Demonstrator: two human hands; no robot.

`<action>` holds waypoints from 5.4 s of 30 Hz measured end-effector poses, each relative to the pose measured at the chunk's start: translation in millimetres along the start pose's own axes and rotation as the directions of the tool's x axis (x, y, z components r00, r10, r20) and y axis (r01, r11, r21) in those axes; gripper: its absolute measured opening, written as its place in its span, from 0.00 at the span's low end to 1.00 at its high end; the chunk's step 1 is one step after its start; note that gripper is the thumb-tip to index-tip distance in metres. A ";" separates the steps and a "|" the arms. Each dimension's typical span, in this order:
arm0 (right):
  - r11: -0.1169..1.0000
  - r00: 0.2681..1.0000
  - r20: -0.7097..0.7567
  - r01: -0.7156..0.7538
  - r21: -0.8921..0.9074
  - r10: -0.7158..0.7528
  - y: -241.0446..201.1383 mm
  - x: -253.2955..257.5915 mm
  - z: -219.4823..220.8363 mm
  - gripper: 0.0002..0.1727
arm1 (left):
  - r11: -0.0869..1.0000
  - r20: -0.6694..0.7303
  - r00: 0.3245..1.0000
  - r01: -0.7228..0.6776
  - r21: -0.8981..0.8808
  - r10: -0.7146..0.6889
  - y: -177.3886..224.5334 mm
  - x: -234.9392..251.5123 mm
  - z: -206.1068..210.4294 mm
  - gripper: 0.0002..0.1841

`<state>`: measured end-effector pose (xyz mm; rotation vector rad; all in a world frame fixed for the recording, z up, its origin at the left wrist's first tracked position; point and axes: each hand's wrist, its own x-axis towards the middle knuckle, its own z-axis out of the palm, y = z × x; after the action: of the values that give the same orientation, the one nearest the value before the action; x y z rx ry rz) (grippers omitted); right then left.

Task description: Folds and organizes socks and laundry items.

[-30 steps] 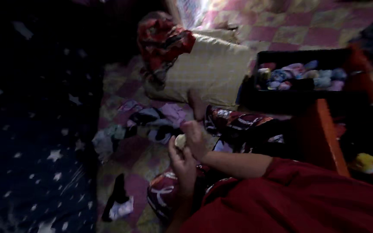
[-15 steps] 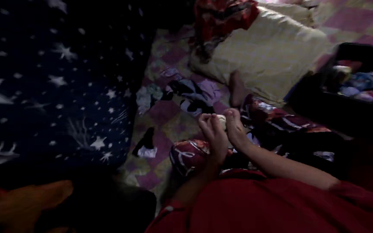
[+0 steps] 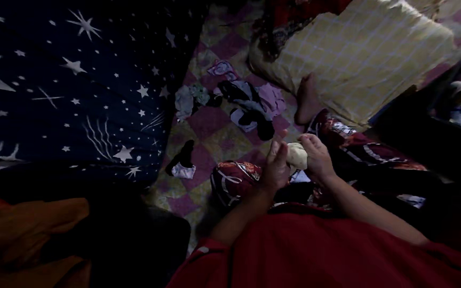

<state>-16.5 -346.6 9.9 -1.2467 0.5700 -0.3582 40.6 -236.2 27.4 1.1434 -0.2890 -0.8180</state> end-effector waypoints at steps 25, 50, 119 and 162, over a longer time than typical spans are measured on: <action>0.889 0.803 -0.472 0.149 -0.432 -0.364 18.8 23.9 -155.1 0.18 | 0.110 -0.092 0.932 0.138 0.984 -0.350 -33.7 141.2 -115.2 0.30; 0.772 0.979 -0.003 0.160 -0.615 -0.206 20.1 22.7 -100.4 0.23 | 0.924 -0.032 0.993 -0.091 0.371 0.111 55.2 13.6 -121.7 0.17; 0.742 0.686 0.625 -0.625 0.244 0.373 39.4 11.3 78.5 0.13 | 0.993 -0.641 0.765 0.006 0.115 0.070 44.5 -117.5 -156.6 0.16; 0.137 0.834 0.432 0.410 -0.902 0.344 78.4 235.2 109.5 0.24 | 0.889 -0.837 0.493 0.237 0.392 0.238 7.0 -123.6 -177.4 0.15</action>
<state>234.0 -367.3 -91.6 -2.6232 0.1621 0.5616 64.2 -25.6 -16.4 1.8823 0.4240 -0.0383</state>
